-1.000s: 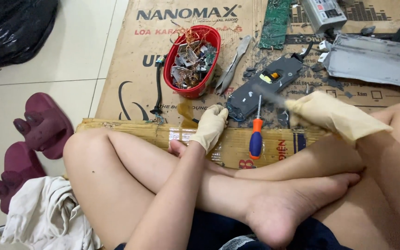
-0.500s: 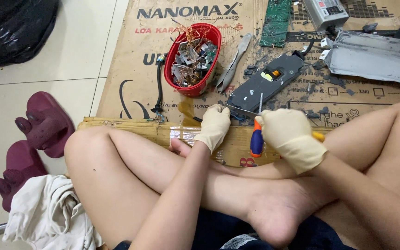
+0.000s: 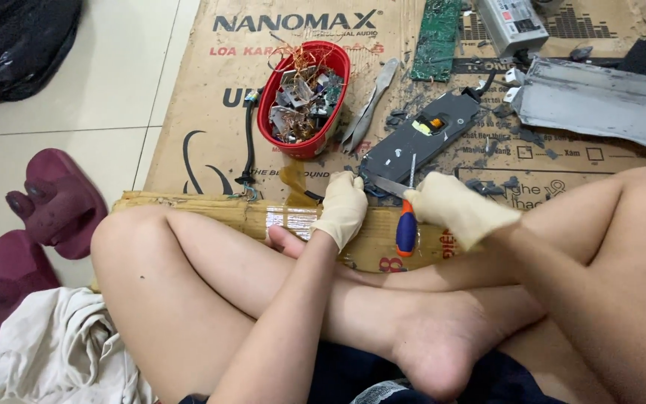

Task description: Disassembling an electronic component by unscrewing casing screws and prying the parts apart while sitting on the floor.

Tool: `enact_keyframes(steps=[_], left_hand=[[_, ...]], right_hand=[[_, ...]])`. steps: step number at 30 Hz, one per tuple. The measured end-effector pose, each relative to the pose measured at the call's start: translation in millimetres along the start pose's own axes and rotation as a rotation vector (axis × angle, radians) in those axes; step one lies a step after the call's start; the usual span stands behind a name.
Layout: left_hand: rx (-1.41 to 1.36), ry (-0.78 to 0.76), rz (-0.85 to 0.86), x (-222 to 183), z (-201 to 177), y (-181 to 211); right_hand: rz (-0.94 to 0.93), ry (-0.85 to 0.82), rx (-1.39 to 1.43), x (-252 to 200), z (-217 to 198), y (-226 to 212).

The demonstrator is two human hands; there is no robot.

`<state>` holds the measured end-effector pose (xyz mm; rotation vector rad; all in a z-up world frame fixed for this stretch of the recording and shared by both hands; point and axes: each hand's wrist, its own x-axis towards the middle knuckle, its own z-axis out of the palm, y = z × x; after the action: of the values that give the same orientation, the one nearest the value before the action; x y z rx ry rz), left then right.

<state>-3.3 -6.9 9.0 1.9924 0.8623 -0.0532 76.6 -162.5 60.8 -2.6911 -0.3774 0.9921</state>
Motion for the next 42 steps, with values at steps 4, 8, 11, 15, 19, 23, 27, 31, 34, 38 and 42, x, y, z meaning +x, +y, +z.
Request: enact_keyframes(steps=[4,8,11,15,19,23,27,31,34,38,42], left_hand=[[0.001,-0.025,0.012,-2.3,-1.9,-3.3],[0.015,-0.045,-0.012,0.5,-7.2,-4.3],[0.031,0.003,0.123,11.4,-0.2,-23.1],[0.066,-0.042,-0.024,4.3,-11.1,-4.9],[0.024,-0.024,-0.09,21.4,3.0,-18.4],[-0.018,-0.046,-0.083,5.8,-7.3,-6.0],[0.016,-0.065,-0.055,17.9,-3.5,-15.0],[0.001,-0.062,-0.07,22.3,-3.3,-15.0],[-0.021,-0.073,-0.055,15.9,-6.9,-9.1],[-0.009,-0.051,-0.059,15.7,-5.8,-8.3],[-0.015,-0.043,-0.06,16.9,-3.7,-8.4]], right_hand=[[0.057,-0.14,-0.011,26.1,-19.7,13.8],[0.032,-0.119,0.025,-15.1,-62.6,9.4],[0.068,0.1,-0.077,-38.1,-81.1,24.4],[0.124,0.363,-0.295,43.0,-44.8,78.3],[-0.129,0.69,-0.407,-27.4,-32.5,14.3],[-0.551,0.621,-0.079,-17.1,20.9,-18.0],[-0.702,0.731,-0.397,19.8,54.3,-22.7],[-0.729,0.713,-0.482,44.9,52.0,-20.7],[-0.652,0.645,-0.507,59.9,53.2,-17.3],[-0.735,0.62,-0.631,50.8,44.0,-27.1],[-0.797,0.596,-0.667,40.5,33.8,-33.0]])
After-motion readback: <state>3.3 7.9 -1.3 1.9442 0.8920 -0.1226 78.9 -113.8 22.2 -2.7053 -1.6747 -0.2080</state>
